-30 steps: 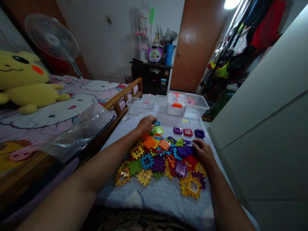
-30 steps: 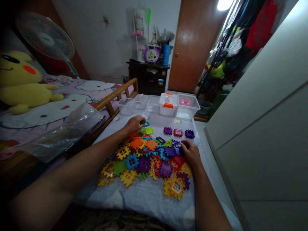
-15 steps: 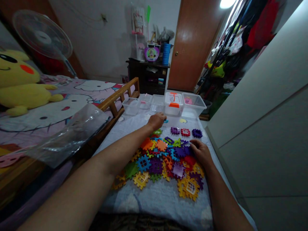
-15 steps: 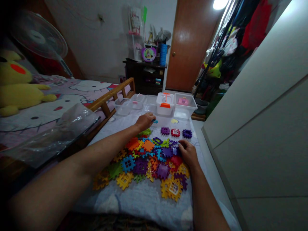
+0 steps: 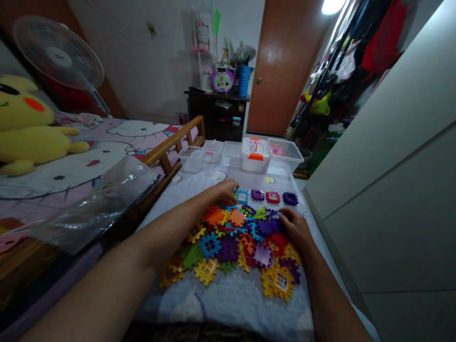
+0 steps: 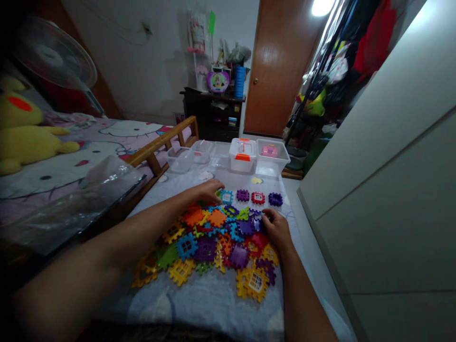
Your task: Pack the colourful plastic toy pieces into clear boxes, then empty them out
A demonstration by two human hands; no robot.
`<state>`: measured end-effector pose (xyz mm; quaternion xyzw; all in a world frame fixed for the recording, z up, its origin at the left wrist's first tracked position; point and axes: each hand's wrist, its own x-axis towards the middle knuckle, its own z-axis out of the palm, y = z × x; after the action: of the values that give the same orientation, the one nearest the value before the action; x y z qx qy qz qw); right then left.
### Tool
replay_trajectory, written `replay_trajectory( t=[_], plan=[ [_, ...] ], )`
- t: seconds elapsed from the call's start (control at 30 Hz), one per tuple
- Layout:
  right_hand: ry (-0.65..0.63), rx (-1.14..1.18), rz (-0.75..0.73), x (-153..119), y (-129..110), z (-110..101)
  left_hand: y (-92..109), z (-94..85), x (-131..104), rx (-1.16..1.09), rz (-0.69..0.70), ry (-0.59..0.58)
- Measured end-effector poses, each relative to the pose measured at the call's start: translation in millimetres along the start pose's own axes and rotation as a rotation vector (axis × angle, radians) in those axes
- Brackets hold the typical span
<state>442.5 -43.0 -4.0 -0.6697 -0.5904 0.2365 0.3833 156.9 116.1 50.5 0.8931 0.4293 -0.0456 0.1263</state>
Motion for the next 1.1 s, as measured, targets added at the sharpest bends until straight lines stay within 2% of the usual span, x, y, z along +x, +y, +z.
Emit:
replay_trajectory(
  t=[0.1,0.27,0.37,0.5,0.77,1.1],
  plan=[
    [-0.004,-0.002,-0.008,0,1,1,7,3.8,3,0.027,0.021,-0.001],
    [-0.002,0.0,-0.001,0,1,1,21,5.3,4,0.084,0.113,0.073],
    [-0.003,-0.01,-0.006,0,0,1,24,1.7,3,0.141,0.098,0.07],
    [-0.006,-0.027,-0.013,-1,-3,0,21,-1.3,7,0.15,0.043,0.107],
    [-0.005,-0.083,-0.052,-3,-11,-1,16,9.4,16,0.083,0.081,0.058],
    [-0.023,-0.107,-0.072,-2,-8,-1,4,1.2,-10,0.055,0.04,0.002]
  ],
)
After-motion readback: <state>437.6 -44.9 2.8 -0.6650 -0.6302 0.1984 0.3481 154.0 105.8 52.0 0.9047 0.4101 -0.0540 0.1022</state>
